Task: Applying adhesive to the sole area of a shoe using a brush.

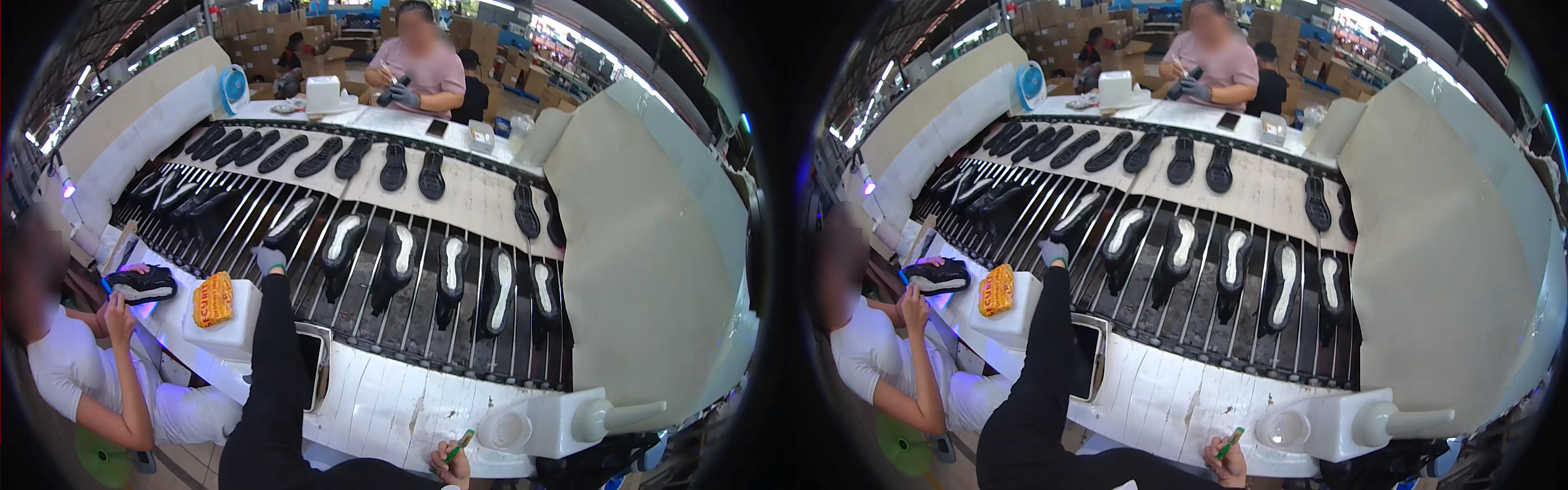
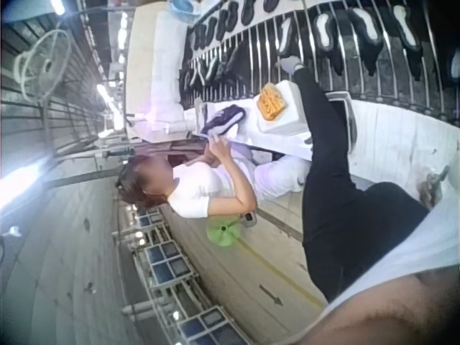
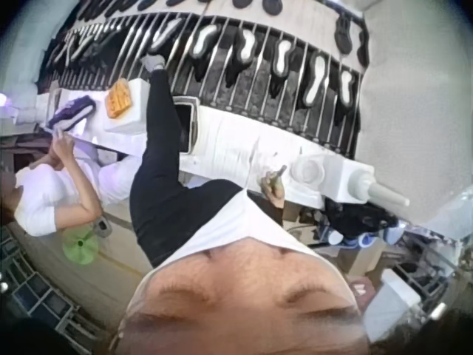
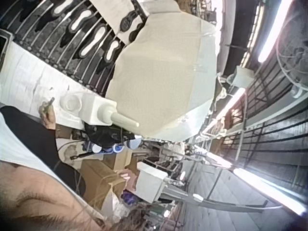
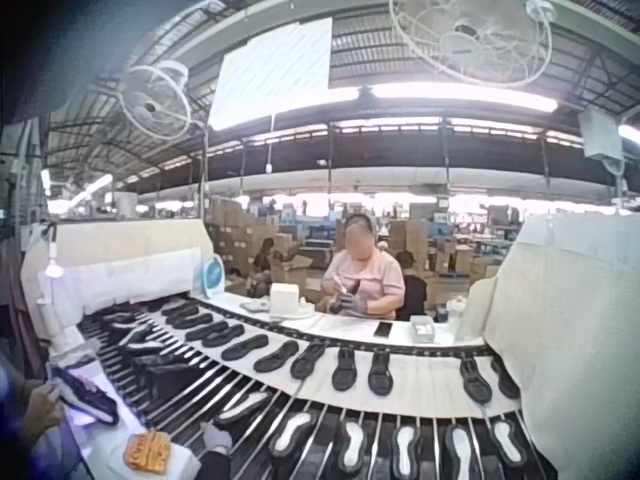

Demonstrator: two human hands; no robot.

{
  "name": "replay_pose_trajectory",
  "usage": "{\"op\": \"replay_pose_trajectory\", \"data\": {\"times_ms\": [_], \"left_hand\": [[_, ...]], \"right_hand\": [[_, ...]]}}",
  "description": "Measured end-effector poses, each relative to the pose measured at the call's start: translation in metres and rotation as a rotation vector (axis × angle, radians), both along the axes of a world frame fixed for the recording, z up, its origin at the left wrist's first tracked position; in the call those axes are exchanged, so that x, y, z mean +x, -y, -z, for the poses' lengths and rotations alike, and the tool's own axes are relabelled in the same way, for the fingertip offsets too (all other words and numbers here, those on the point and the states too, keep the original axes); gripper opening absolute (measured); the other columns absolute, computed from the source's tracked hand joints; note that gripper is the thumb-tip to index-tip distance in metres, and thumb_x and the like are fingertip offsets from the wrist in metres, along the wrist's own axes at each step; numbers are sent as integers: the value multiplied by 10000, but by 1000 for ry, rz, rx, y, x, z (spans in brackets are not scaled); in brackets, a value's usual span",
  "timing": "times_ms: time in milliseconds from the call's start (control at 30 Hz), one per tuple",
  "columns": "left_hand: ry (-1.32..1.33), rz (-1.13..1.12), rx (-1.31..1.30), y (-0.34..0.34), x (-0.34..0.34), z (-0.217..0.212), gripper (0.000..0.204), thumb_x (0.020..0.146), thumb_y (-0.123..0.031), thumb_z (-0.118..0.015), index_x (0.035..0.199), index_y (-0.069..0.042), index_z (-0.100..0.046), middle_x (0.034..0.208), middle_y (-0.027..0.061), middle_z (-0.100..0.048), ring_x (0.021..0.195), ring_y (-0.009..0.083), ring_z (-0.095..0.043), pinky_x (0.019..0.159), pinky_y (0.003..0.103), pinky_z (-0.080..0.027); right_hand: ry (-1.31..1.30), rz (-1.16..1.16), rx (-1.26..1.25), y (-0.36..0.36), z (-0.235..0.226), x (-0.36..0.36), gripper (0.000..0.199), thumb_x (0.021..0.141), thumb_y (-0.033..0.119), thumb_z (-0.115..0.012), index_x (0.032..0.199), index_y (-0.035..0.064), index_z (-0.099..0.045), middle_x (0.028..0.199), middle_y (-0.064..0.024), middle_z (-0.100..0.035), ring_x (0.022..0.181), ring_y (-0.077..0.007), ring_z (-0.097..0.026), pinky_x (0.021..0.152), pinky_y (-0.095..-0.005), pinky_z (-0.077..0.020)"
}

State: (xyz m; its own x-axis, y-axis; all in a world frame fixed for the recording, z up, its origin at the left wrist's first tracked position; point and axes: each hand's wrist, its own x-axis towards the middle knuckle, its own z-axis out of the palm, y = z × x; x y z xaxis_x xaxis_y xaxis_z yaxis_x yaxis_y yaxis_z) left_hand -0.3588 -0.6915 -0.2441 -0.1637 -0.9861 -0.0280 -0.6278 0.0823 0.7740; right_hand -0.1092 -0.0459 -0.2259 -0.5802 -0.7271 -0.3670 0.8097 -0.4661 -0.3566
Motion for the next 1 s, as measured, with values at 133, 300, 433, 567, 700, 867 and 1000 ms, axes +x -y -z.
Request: {"op": "replay_pose_trajectory", "data": {"times_ms": [133, 300, 433, 567, 700, 867, 1000], "left_hand": [[-309, 162, -502, -73, -46, -54, 696, 903, -109, -550, 1458, 116, -195, 1291, 311, -549, 1296, 377, -481, 1077, 399, -379], [-725, 796, -22, -138, -104, -76, 430, 953, -369, -571, 1195, -13, -583, 1068, 133, -664, 920, 238, -625, 784, 325, -480], [-490, 742, 749, -150, -151, -16, 642, 955, -578, -491, 1267, -19, -542, 1181, 124, -650, 1041, 249, -627, 916, 381, -461], [-275, 832, 402, -196, -166, 10, 693, 946, -586, -488, 1255, 21, -611, 1204, 175, -645, 1146, 224, -588, 994, 300, -424], [-275, 949, 532, -199, -141, 31, 683, 924, -566, -553, 1268, 22, -604, 1191, 136, -654, 1077, 197, -616, 943, 303, -458], [-404, 967, 752, -241, -90, -39, 560, 906, -465, -622, 1239, -15, -633, 1113, 83, -686, 945, 160, -649, 856, 281, -499], [-653, 949, 932, -262, -48, -83, 396, 923, -432, -611, 1095, -83, -681, 995, 20, -680, 879, 121, -636, 821, 270, -506]], "right_hand": [[-70, 270, -45, 6, -8, 5, 186, 961, 262, -587, 893, 99, -646, 769, -44, -558, 506, -108, -413, 474, -251, -313], [-87, 229, -1, 11, -10, 0, 276, 940, 341, -633, 898, 68, -622, 715, -35, -533, 498, -95, -401, 428, -235, -291], [-95, 124, 149, 20, -21, -5, 347, 1003, 473, -486, 910, 142, -529, 621, 10, -455, 482, -85, -396, 389, -215, -304], [-116, 181, 174, 19, -37, 5, 327, 1015, 441, -481, 925, 130, -526, 715, 19, -488, 596, -66, -450, 490, -196, -362], [-114, 30, -61, 4, -8, 1, 430, 898, 455, -671, 900, 34, -585, 636, -9, -480, 482, -76, -381, 397, -209, -261], [-196, 113, -59, 4, -3, 6, 313, 982, 383, -564, 928, 80, -620, 733, -33, -521, 518, -94, -390, 449, -237, -290], [-249, 213, 25, 8, -1, 5, 435, 901, 388, -690, 1012, -19, -583, 693, -60, -552, 540, -96, -447, 487, -225, -368]]}}
